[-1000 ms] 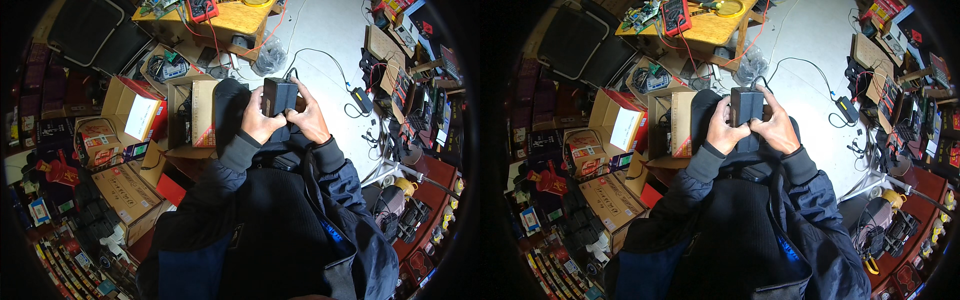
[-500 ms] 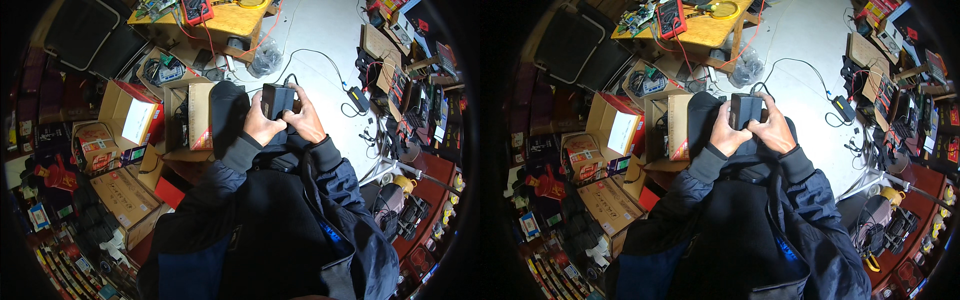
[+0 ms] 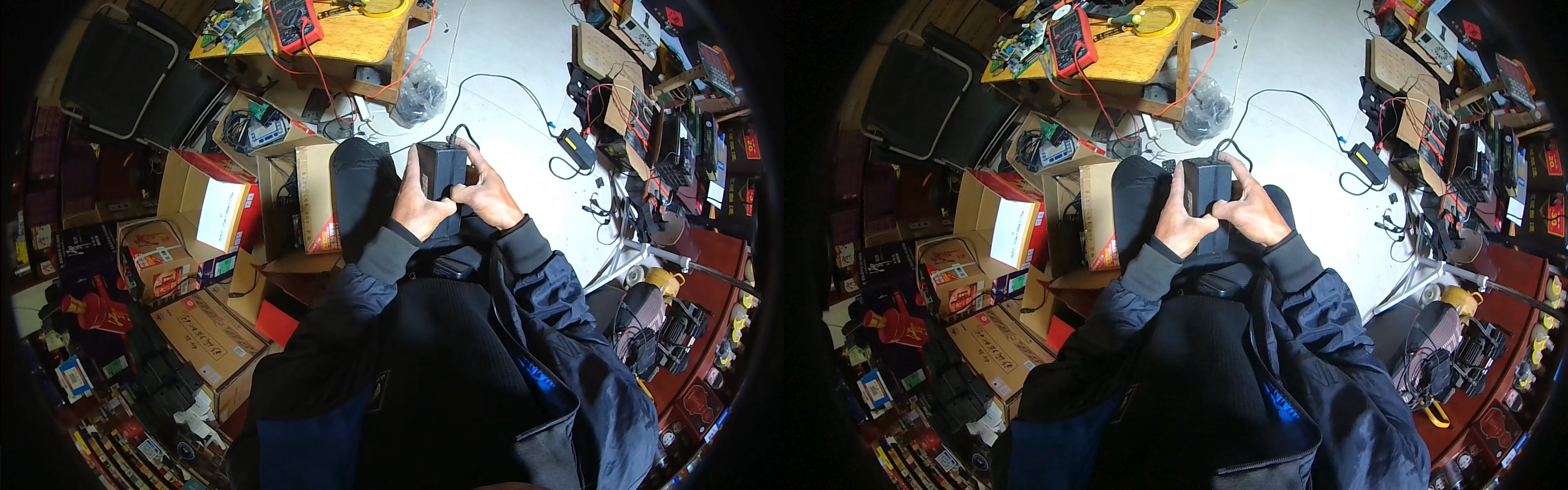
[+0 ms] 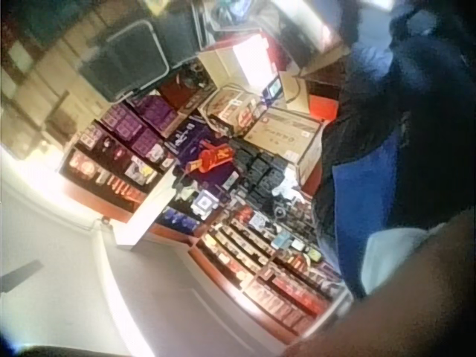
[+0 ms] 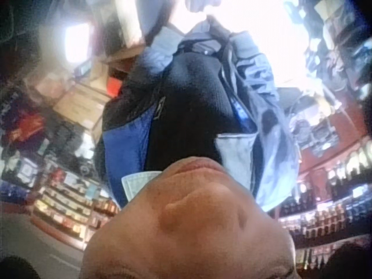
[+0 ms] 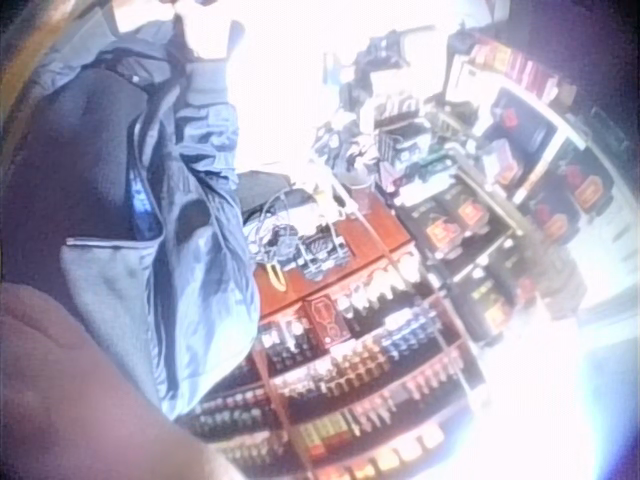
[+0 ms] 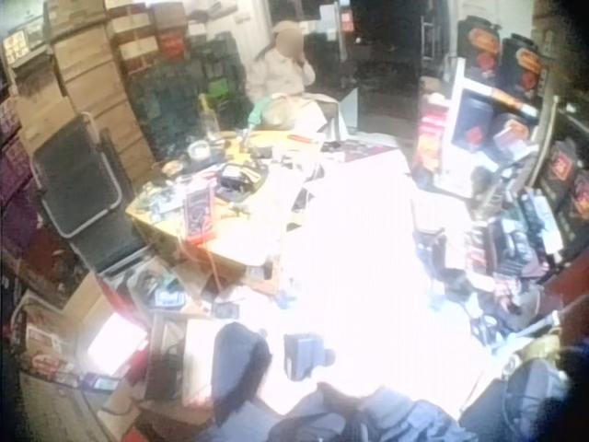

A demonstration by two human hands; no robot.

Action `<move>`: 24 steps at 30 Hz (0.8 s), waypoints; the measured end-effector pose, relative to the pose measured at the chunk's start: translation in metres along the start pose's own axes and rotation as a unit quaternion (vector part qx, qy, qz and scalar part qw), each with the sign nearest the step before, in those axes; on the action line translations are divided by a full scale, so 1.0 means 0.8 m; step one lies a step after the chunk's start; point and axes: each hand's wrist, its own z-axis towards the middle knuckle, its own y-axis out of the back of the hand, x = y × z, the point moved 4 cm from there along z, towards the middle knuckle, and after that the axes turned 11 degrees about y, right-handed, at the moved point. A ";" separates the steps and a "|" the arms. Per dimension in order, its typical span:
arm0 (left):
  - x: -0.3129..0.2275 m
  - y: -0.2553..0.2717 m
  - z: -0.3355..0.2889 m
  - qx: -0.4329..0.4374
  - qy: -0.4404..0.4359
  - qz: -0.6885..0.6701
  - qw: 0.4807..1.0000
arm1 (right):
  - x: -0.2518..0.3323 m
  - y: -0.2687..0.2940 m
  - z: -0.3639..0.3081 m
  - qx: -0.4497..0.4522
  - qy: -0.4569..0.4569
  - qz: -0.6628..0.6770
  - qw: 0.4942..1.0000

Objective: The person sits on the floor and inspects a small circuit board, then reaches into a cardboard box to retrieve a black power adapter. They examine the adapter from multiple angles, turning it over in their hands.

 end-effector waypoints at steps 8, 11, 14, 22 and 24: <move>0.004 -0.001 -0.005 0.026 -0.006 -0.078 0.997 | -0.005 -0.003 -0.002 0.018 0.017 -0.011 1.000; -0.004 -0.001 -0.011 0.002 -0.019 -0.029 0.999 | -0.005 -0.002 -0.005 0.016 -0.007 -0.016 1.000; -0.010 -0.001 -0.012 -0.050 -0.053 0.064 0.995 | -0.004 -0.004 -0.008 -0.001 -0.016 -0.036 0.999; 0.000 0.004 -0.004 -0.029 -0.043 0.002 0.999 | -0.002 -0.001 0.002 0.006 -0.002 -0.031 1.000; 0.004 0.006 -0.003 0.010 -0.014 -0.045 0.999 | 0.000 0.000 0.004 0.019 0.020 -0.022 0.999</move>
